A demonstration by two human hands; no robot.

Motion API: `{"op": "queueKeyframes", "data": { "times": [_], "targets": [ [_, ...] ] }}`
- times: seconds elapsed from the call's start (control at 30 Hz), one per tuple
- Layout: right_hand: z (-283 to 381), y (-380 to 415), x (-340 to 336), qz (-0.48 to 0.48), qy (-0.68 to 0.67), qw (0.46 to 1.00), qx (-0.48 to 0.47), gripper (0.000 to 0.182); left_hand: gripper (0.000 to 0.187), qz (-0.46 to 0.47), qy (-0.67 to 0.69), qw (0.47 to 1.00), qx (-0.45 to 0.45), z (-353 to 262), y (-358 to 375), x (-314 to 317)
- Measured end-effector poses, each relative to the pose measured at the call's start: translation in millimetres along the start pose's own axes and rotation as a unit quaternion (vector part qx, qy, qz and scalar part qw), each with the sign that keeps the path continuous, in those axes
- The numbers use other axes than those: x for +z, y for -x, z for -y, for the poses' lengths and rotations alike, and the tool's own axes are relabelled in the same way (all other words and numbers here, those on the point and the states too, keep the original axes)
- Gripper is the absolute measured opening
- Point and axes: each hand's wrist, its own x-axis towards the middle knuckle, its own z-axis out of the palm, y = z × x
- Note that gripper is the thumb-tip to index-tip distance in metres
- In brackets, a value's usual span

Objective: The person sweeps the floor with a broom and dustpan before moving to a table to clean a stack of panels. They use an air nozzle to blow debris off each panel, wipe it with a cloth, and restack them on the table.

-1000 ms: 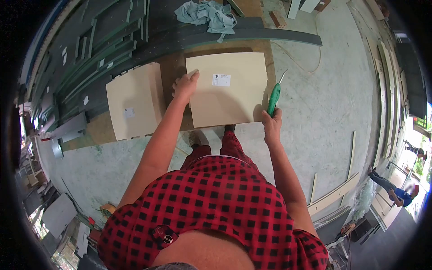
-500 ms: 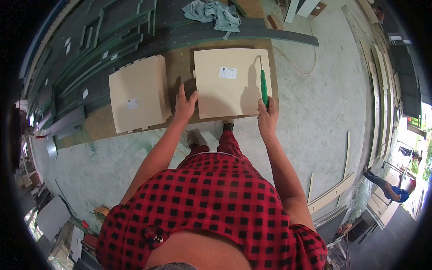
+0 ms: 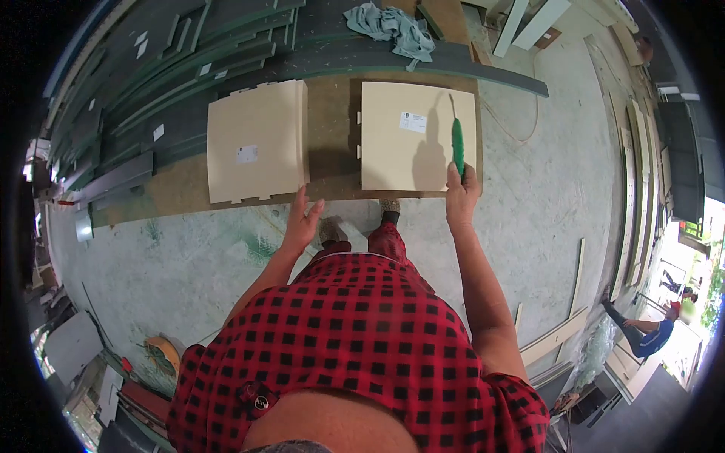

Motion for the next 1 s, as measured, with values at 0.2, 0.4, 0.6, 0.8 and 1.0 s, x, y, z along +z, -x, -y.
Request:
{"op": "queueKeyframes", "data": {
  "times": [0.2,0.4,0.6,0.8,1.0],
  "targets": [
    [16,25,41,0.076,0.028,0.996,-0.035,0.026,0.067,0.0,0.04,0.999,-0.001,6,17,-27],
    [12,37,59,0.109,0.039,0.993,-0.004,0.025,0.069,-0.053,0.082,0.994,-0.042,9,12,-49],
    [-2,39,65,0.101,0.041,0.994,-0.001,0.026,0.07,-0.08,0.134,0.984,-0.081,6,-15,-75],
    [-4,41,65,0.099,0.016,0.995,0.014,0.025,0.071,-0.069,0.061,0.988,-0.12,16,-48,-92],
    [0,46,63,0.092,-0.056,0.992,0.062,0.025,0.059,-0.048,0.071,0.978,-0.189,-10,-50,-106]
  ]
}}
